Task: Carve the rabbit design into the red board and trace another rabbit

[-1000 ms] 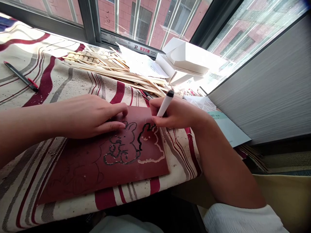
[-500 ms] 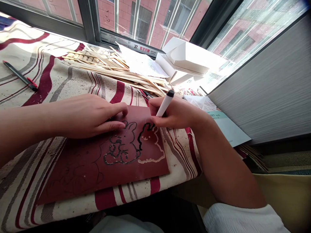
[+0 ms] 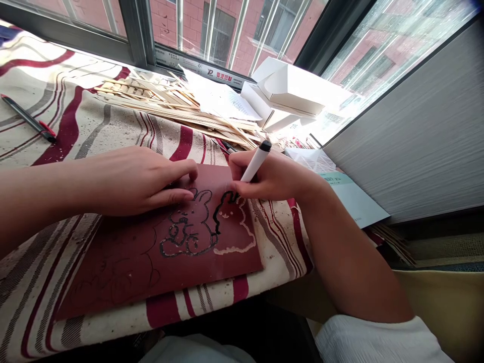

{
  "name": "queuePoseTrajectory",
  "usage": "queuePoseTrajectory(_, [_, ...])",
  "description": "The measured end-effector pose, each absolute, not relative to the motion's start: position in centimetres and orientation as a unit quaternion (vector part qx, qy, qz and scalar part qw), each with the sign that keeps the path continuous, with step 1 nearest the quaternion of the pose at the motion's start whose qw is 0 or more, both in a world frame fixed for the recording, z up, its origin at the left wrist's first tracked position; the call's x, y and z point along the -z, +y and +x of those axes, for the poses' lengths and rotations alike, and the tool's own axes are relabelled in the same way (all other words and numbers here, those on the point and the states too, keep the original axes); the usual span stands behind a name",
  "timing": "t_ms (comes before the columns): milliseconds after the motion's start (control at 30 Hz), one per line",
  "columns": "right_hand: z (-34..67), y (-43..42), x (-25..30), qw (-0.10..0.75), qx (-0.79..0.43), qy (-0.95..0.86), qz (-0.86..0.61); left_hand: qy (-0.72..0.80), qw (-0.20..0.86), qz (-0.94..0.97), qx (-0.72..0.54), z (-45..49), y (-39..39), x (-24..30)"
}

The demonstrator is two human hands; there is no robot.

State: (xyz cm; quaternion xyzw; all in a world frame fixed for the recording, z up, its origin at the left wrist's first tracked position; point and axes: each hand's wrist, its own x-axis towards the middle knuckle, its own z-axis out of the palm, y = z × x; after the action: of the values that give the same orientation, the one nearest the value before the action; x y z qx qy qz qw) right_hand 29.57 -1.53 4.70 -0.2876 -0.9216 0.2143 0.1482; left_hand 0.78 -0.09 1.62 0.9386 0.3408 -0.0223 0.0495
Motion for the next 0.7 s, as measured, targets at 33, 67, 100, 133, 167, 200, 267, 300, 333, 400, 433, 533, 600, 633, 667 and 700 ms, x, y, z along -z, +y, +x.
queuePoseTrajectory(33, [29.57, -1.54, -4.71, 0.147, -0.215, -0.923, -0.283, 0.339, 0.047, 0.939, 0.021, 0.79, -0.1, -1.62])
queuePoseTrajectory(67, [29.57, -1.55, -4.72, 0.146, -0.216, -0.924, -0.279, 0.339, 0.045, 0.94, 0.022, 0.8, -0.11, -1.62])
queuePoseTrajectory(100, [29.56, -1.54, -4.73, 0.145, -0.216, -0.925, -0.277, 0.34, 0.043, 0.939, 0.021, 0.81, -0.12, -1.61])
queuePoseTrajectory(133, [29.56, -1.53, -4.75, 0.144, -0.215, -0.925, -0.278, 0.342, 0.04, 0.938, 0.02, 0.81, -0.14, -1.59])
queuePoseTrajectory(167, [29.57, -1.5, -4.77, 0.144, -0.215, -0.924, -0.282, 0.344, 0.039, 0.938, 0.019, 0.8, -0.15, -1.58])
queuePoseTrajectory(200, [29.59, -1.48, -4.8, 0.144, -0.214, -0.923, -0.287, 0.345, 0.039, 0.938, 0.019, 0.79, -0.16, -1.57])
queuePoseTrajectory(267, [29.64, -1.44, -4.84, 0.143, -0.21, -0.921, -0.296, 0.345, 0.042, 0.937, 0.021, 0.77, -0.17, -1.56])
queuePoseTrajectory(300, [29.67, -1.44, -4.86, 0.141, -0.209, -0.921, -0.298, 0.346, 0.044, 0.937, 0.022, 0.76, -0.18, -1.56])
queuePoseTrajectory(333, [29.69, -1.44, -4.86, 0.14, -0.21, -0.921, -0.298, 0.347, 0.046, 0.936, 0.024, 0.77, -0.19, -1.56])
queuePoseTrajectory(400, [29.72, -1.46, -4.85, 0.14, -0.215, -0.921, -0.293, 0.35, 0.045, 0.935, 0.02, 0.8, -0.19, -1.55])
queuePoseTrajectory(433, [29.72, -1.47, -4.83, 0.141, -0.218, -0.921, -0.289, 0.351, 0.046, 0.935, 0.02, 0.82, -0.19, -1.54])
queuePoseTrajectory(533, [29.75, -1.44, -4.83, 0.146, -0.221, -0.921, -0.287, 0.352, 0.052, 0.934, 0.026, 0.84, -0.16, -1.51])
queuePoseTrajectory(600, [29.79, -1.4, -4.88, 0.147, -0.215, -0.919, -0.294, 0.353, 0.049, 0.934, 0.026, 0.8, -0.12, -1.49])
queuePoseTrajectory(633, [29.81, -1.39, -4.91, 0.146, -0.213, -0.919, -0.298, 0.353, 0.045, 0.934, 0.024, 0.77, -0.09, -1.47])
queuePoseTrajectory(667, [29.82, -1.38, -4.94, 0.145, -0.212, -0.919, -0.3, 0.351, 0.042, 0.935, 0.023, 0.73, -0.06, -1.44])
queuePoseTrajectory(700, [29.83, -1.37, -4.96, 0.144, -0.213, -0.918, -0.301, 0.348, 0.041, 0.936, 0.023, 0.67, -0.03, -1.4])
